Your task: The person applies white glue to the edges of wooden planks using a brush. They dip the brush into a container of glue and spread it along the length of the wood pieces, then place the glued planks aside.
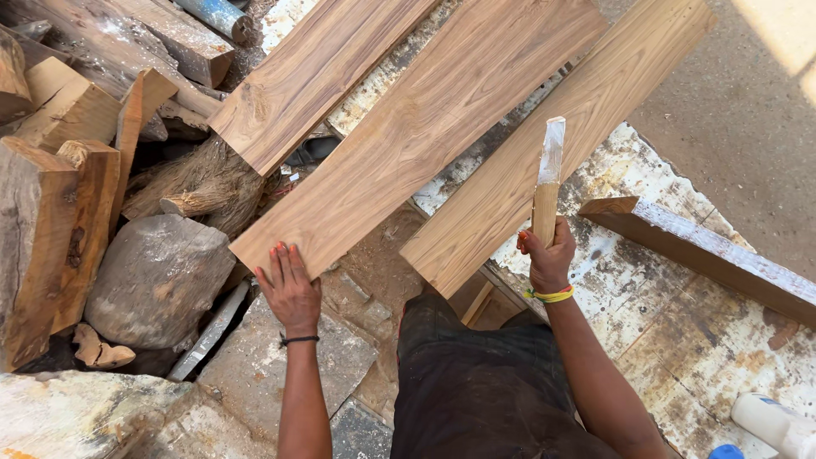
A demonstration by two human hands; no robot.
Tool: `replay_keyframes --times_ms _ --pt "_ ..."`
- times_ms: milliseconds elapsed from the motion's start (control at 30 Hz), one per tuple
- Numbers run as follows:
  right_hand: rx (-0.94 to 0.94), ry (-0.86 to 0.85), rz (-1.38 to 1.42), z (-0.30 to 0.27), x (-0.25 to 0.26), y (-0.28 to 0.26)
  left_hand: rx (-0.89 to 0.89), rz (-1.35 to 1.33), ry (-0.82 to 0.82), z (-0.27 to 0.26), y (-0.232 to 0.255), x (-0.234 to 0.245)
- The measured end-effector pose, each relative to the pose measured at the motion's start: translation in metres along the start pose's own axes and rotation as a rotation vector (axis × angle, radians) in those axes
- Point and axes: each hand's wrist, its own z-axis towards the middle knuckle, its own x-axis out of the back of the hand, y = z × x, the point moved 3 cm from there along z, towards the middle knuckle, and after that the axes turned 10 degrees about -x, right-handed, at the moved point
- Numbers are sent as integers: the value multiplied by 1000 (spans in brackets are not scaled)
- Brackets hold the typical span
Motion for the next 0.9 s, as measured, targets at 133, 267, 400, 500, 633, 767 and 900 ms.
replay_keyframes --times_ms 133,267,400,500,633,767,900 --pt "-1 81 -19 -19 24 2 -61 144 9 35 -32 -8" --pt "25 210 -210 -40 42 -4 -80 298 -5 77 -41 -4" --pt "98 313 -296 -59 55 -16 -150 13 -64 109 -22 3" --pt "240 439 -518 -71 64 -27 -363 -211 97 130 26 4" --pt "192 540 -552 -89 76 -34 -417 -259 181 157 111 2" --pt "203 648 -544 -108 94 -40 -493 -227 58 224 198 12" --pt "198 716 -510 -129 107 -34 -505 -96 -15 252 238 27"
